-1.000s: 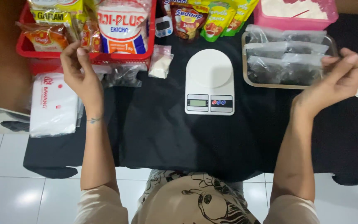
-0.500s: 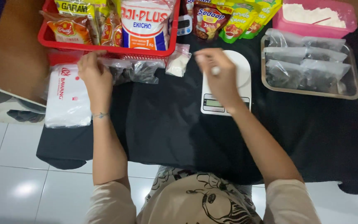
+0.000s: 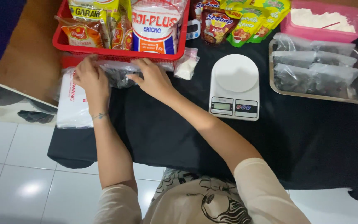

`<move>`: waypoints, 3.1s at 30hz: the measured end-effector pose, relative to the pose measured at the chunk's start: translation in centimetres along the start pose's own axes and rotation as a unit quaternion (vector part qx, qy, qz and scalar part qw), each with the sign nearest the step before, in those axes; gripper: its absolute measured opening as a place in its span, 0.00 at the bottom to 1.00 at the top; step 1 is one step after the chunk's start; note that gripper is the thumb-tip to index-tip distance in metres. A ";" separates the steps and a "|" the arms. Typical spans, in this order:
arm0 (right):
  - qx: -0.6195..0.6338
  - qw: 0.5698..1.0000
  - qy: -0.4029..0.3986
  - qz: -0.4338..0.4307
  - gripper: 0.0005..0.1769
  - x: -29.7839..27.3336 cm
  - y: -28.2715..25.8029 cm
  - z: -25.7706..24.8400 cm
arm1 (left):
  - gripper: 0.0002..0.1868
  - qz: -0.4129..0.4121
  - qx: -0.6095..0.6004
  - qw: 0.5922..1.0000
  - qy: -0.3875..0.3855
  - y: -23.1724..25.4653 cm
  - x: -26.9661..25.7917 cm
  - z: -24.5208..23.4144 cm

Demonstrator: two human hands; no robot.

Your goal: Packaging and weighing small food items into plastic bags

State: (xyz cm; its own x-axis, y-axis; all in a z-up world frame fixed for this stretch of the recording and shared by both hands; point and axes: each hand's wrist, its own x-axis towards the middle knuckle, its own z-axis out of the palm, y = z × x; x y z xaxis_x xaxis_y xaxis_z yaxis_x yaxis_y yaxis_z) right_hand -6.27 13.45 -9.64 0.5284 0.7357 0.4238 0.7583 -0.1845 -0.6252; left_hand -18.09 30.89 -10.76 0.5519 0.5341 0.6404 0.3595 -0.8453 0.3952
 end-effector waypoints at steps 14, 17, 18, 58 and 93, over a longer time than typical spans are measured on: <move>-0.053 0.996 -0.030 0.070 0.13 1.8 1.1 5.4 | 0.19 -0.026 0.055 0.996 -0.071 -0.8 -0.3 0.4; -0.017 0.998 -0.014 0.055 0.11 1.4 1.4 6.0 | 0.15 -0.015 0.073 0.994 -0.079 -0.8 -0.4 0.4; 0.001 0.999 -0.006 0.052 0.11 1.2 1.6 6.3 | 0.13 -0.012 0.077 0.994 -0.079 -1.2 -0.4 0.7; 0.045 0.990 0.118 0.067 0.11 -15.1 4.9 -26.0 | 0.06 0.070 -0.457 0.856 -0.231 23.5 -3.1 5.6; 0.052 0.980 0.184 0.049 0.16 -16.8 13.9 -25.4 | 0.07 0.173 -0.410 0.876 -0.188 28.3 -4.3 9.2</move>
State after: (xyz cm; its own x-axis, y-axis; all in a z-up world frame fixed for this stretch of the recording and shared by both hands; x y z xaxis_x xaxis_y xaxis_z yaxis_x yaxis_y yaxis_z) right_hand 5.08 -18.05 -8.85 0.7137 0.4293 0.5535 0.6636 -0.1615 -0.7305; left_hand -3.41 4.77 -8.41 0.7851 0.0809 0.6141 -0.4539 -0.5996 0.6592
